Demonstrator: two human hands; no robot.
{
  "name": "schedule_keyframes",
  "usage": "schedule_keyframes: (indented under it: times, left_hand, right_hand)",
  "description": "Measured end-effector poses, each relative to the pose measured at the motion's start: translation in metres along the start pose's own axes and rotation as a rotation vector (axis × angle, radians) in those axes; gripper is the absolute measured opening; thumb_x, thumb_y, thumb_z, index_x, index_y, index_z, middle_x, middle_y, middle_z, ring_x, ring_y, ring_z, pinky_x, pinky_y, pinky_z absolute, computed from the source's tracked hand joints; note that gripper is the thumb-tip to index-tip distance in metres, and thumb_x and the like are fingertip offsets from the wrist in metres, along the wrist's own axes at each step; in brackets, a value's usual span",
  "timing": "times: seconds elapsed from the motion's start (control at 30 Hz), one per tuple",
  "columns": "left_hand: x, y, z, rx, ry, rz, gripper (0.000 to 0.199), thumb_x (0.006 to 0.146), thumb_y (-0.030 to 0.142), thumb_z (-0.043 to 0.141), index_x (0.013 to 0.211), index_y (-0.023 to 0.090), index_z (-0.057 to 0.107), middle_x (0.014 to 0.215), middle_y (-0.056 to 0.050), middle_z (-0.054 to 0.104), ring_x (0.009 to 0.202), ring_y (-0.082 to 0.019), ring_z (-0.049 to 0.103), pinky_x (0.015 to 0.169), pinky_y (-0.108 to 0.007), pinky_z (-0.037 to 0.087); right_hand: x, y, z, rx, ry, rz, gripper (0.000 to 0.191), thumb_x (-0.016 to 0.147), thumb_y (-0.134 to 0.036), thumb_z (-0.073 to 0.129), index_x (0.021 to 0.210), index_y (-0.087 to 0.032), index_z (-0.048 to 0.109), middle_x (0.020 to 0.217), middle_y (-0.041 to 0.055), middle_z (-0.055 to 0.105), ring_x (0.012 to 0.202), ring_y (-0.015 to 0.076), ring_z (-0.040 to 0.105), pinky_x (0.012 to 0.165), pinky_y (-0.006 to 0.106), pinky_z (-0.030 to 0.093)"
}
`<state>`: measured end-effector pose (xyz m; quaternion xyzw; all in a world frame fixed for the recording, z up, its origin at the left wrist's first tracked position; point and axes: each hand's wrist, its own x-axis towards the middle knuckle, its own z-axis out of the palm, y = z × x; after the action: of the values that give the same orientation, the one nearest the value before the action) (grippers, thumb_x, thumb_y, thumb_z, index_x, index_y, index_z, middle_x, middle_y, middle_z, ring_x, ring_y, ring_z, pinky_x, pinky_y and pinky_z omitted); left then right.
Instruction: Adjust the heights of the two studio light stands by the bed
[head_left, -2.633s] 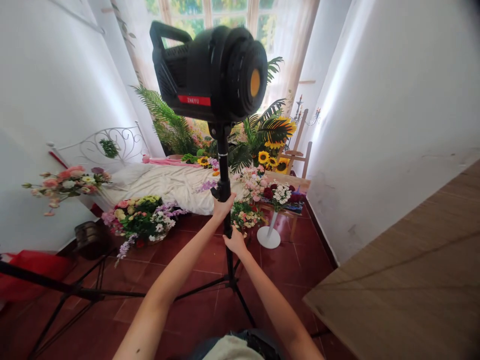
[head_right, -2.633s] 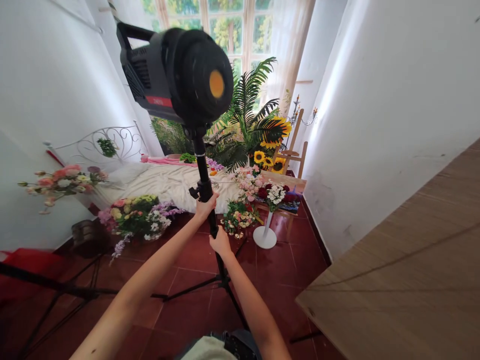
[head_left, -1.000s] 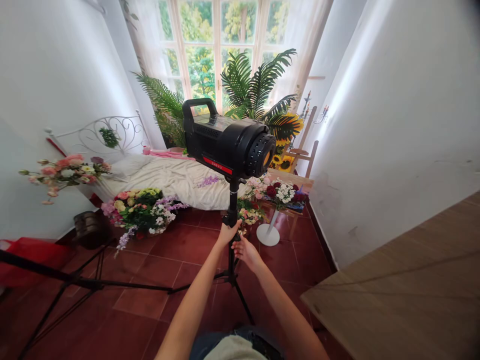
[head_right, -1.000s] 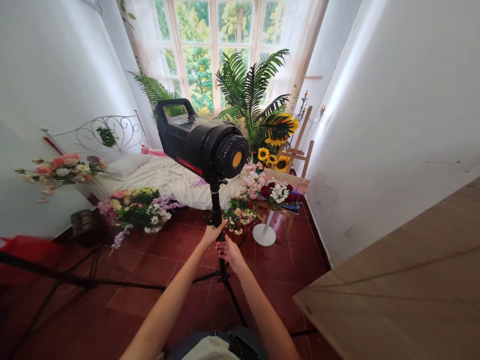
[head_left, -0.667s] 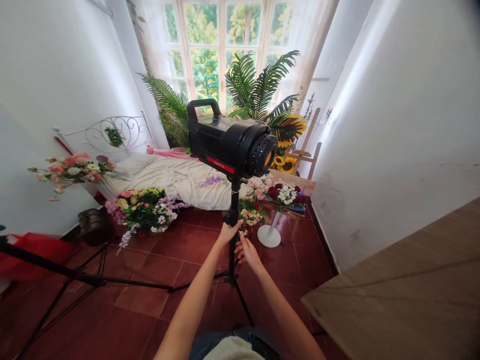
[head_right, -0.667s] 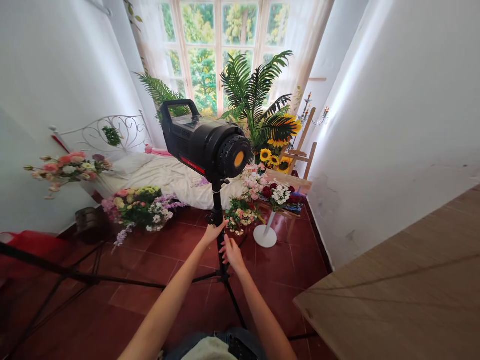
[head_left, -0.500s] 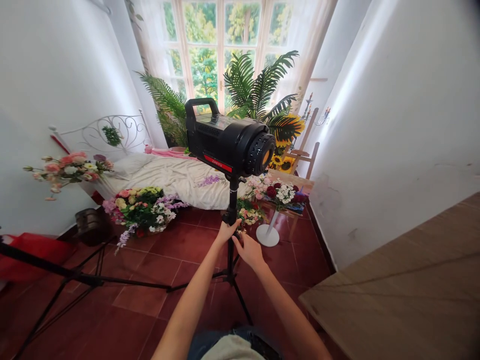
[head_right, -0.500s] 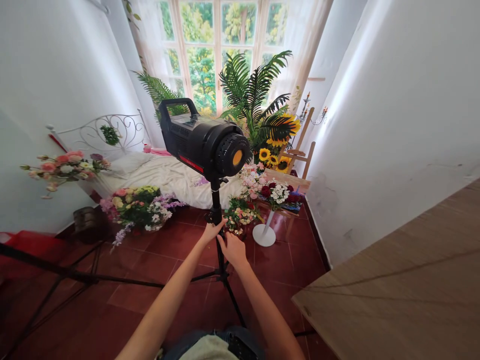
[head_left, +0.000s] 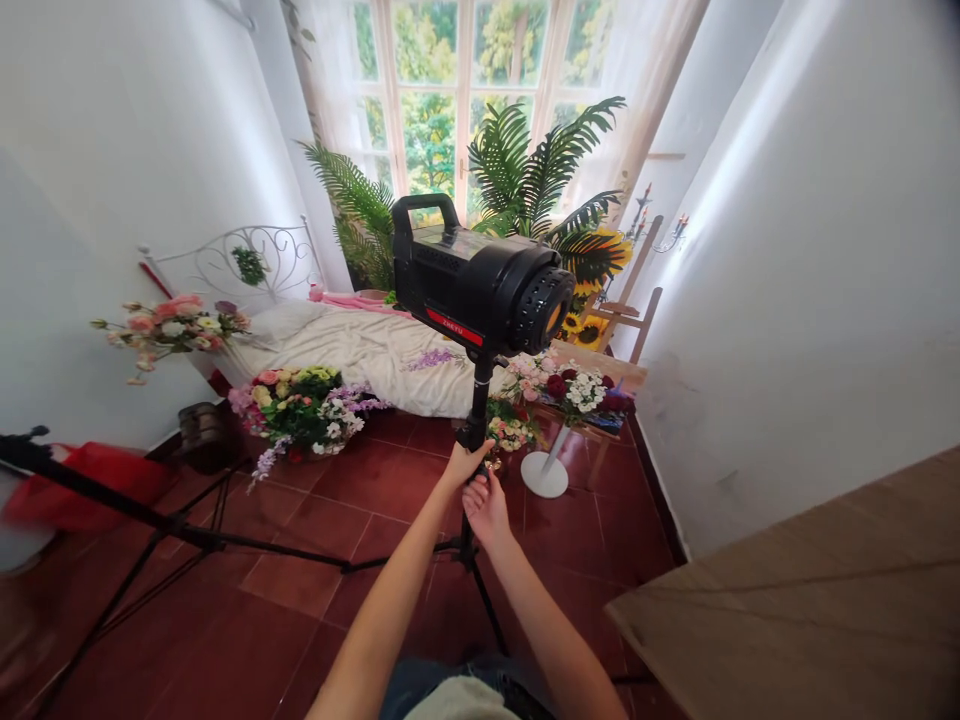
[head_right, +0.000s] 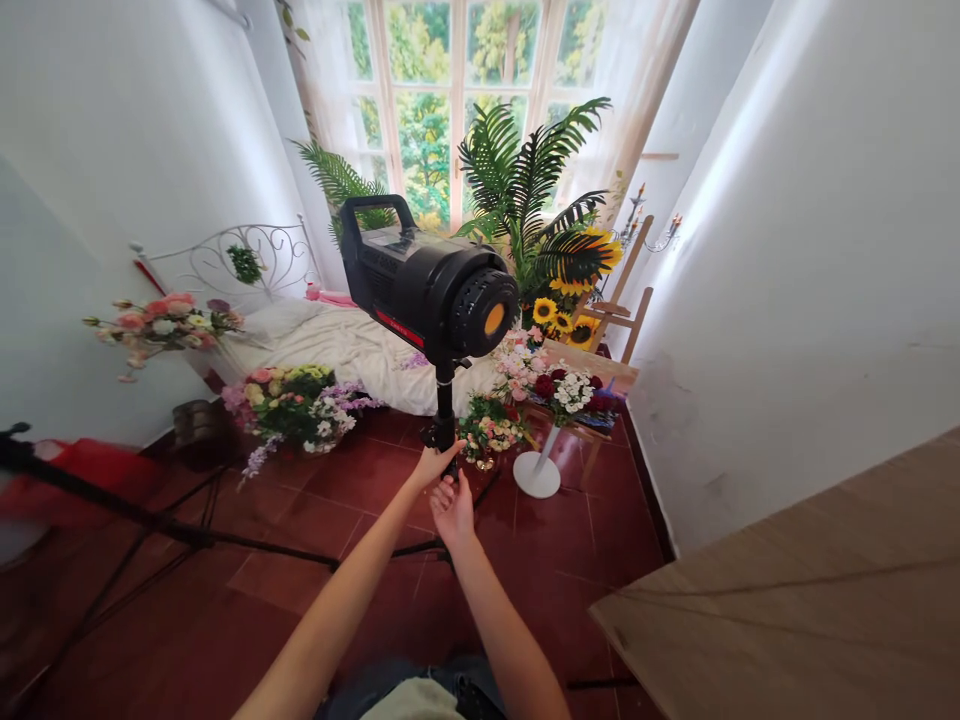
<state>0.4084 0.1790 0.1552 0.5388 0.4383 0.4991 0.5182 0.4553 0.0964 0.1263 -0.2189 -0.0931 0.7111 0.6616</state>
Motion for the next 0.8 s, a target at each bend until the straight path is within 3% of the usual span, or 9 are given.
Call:
schedule_keyframes:
  times: [0.1, 0.23, 0.43, 0.6, 0.7, 0.8]
  left_hand:
    - [0.000, 0.000, 0.000, -0.009, -0.001, -0.015, 0.039, 0.053, 0.048, 0.071, 0.064, 0.013, 0.057, 0.060, 0.000, 0.053, 0.059, -0.010, 0.047, 0.057, -0.024, 0.040]
    - [0.002, -0.007, -0.002, -0.019, -0.038, -0.004, 0.038, 0.057, 0.047, 0.070, 0.064, 0.013, 0.056, 0.059, 0.001, 0.052, 0.057, -0.009, 0.044, 0.055, -0.023, 0.039]
    - [0.006, -0.018, -0.007, 0.006, -0.075, -0.013, 0.040, 0.060, 0.048, 0.068, 0.070, 0.011, 0.057, 0.061, 0.001, 0.050, 0.055, -0.007, 0.040, 0.053, -0.022, 0.036]
    - [0.003, -0.019, -0.014, 0.058, -0.133, 0.013, 0.038, 0.065, 0.048, 0.064, 0.068, 0.011, 0.057, 0.059, 0.001, 0.048, 0.054, -0.008, 0.039, 0.053, -0.023, 0.036]
    - [-0.009, -0.016, -0.025, 0.087, -0.166, 0.084, 0.038, 0.070, 0.046, 0.061, 0.085, 0.011, 0.061, 0.073, -0.004, 0.058, 0.065, -0.013, 0.049, 0.063, -0.027, 0.042]
    - [-0.027, -0.019, -0.052, 0.149, -0.186, 0.185, 0.049, 0.072, 0.041, 0.060, 0.113, 0.015, 0.053, 0.103, -0.011, 0.060, 0.090, -0.019, 0.054, 0.081, -0.032, 0.043]
  right_hand:
    - [-0.004, 0.005, 0.011, 0.335, -0.058, -0.062, 0.016, 0.081, -0.018, 0.047, 0.065, -0.020, 0.043, 0.048, -0.0083, 0.035, 0.040, 0.0062, 0.030, 0.037, 0.014, 0.027]
    - [-0.005, 0.003, 0.014, 0.491, -0.116, -0.043, 0.016, 0.075, -0.007, 0.047, 0.067, -0.021, 0.045, 0.049, -0.0080, 0.042, 0.039, 0.0057, 0.034, 0.035, 0.013, 0.028]
    - [-0.002, -0.006, 0.013, 0.363, -0.167, 0.024, 0.019, 0.069, -0.004, 0.046, 0.058, -0.020, 0.043, 0.046, -0.0087, 0.042, 0.034, 0.0034, 0.032, 0.035, 0.013, 0.027]
    - [-0.005, -0.022, 0.016, 0.200, -0.159, 0.199, 0.020, 0.068, -0.003, 0.050, 0.058, -0.019, 0.043, 0.046, -0.0094, 0.044, 0.036, 0.0014, 0.034, 0.037, 0.011, 0.027]
    - [-0.008, -0.026, 0.017, 0.247, -0.167, 0.298, 0.020, 0.074, -0.002, 0.048, 0.062, -0.019, 0.046, 0.049, -0.0096, 0.048, 0.038, 0.0008, 0.040, 0.038, 0.010, 0.028]
    - [-0.011, -0.021, 0.019, 0.396, -0.139, 0.371, 0.022, 0.079, -0.001, 0.043, 0.066, -0.019, 0.047, 0.052, -0.0084, 0.051, 0.041, 0.0016, 0.045, 0.039, 0.012, 0.031]
